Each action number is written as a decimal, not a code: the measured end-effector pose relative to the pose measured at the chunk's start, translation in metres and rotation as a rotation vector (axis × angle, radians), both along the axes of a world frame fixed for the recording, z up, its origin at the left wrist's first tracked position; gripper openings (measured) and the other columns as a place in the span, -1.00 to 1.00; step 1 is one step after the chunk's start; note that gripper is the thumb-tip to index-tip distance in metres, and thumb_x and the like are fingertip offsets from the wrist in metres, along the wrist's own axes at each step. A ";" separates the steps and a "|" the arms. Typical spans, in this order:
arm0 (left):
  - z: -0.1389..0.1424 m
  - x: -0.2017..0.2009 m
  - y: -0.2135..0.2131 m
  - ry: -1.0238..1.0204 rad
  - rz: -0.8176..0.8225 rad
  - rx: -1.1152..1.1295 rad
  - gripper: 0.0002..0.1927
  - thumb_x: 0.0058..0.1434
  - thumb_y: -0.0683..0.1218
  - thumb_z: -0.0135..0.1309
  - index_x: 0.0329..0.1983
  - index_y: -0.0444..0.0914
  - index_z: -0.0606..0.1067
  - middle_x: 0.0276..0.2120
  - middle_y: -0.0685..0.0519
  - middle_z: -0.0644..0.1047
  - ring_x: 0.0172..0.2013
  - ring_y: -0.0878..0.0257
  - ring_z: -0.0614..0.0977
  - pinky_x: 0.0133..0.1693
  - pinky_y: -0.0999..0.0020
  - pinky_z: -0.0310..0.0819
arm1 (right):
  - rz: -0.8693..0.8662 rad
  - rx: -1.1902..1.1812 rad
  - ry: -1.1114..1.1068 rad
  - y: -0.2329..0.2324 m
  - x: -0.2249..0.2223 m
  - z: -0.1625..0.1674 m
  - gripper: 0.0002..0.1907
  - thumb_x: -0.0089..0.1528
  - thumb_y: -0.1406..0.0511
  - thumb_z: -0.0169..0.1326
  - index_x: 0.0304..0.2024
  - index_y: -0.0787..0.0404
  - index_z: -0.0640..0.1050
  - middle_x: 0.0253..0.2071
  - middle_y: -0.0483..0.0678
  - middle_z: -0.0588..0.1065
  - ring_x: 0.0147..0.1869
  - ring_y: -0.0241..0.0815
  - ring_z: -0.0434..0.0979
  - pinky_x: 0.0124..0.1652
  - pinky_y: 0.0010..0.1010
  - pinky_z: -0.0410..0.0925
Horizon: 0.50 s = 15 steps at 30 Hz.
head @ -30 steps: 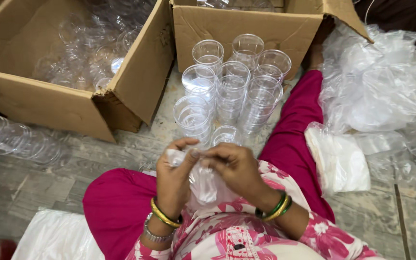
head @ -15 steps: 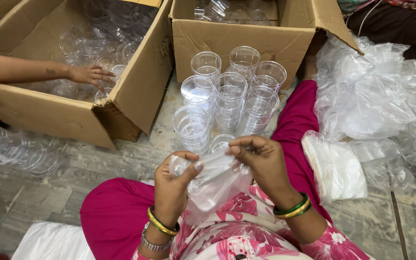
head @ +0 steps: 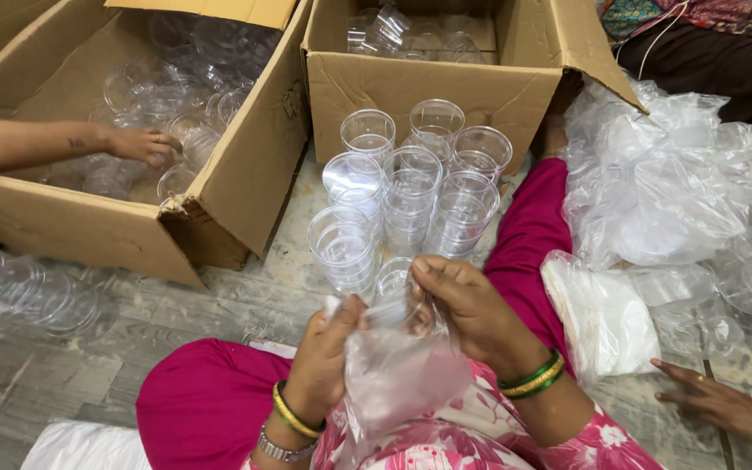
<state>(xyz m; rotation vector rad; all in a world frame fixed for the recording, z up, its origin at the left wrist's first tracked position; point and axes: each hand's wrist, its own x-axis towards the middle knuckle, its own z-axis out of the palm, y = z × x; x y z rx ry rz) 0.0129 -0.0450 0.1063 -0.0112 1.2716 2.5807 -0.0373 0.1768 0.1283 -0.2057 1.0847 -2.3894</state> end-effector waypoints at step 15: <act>-0.105 -0.123 -0.044 -0.034 0.628 -0.562 -0.75 0.39 -0.02 0.09 -0.19 -0.34 0.48 -0.49 0.20 0.43 -0.50 0.44 0.35 -0.48 0.44 0.27 | -0.681 1.332 0.768 -0.084 -0.104 -0.030 -0.79 0.17 0.34 0.17 -0.18 0.29 0.50 -0.19 0.22 0.53 -0.13 0.26 0.53 -0.17 -0.01 0.38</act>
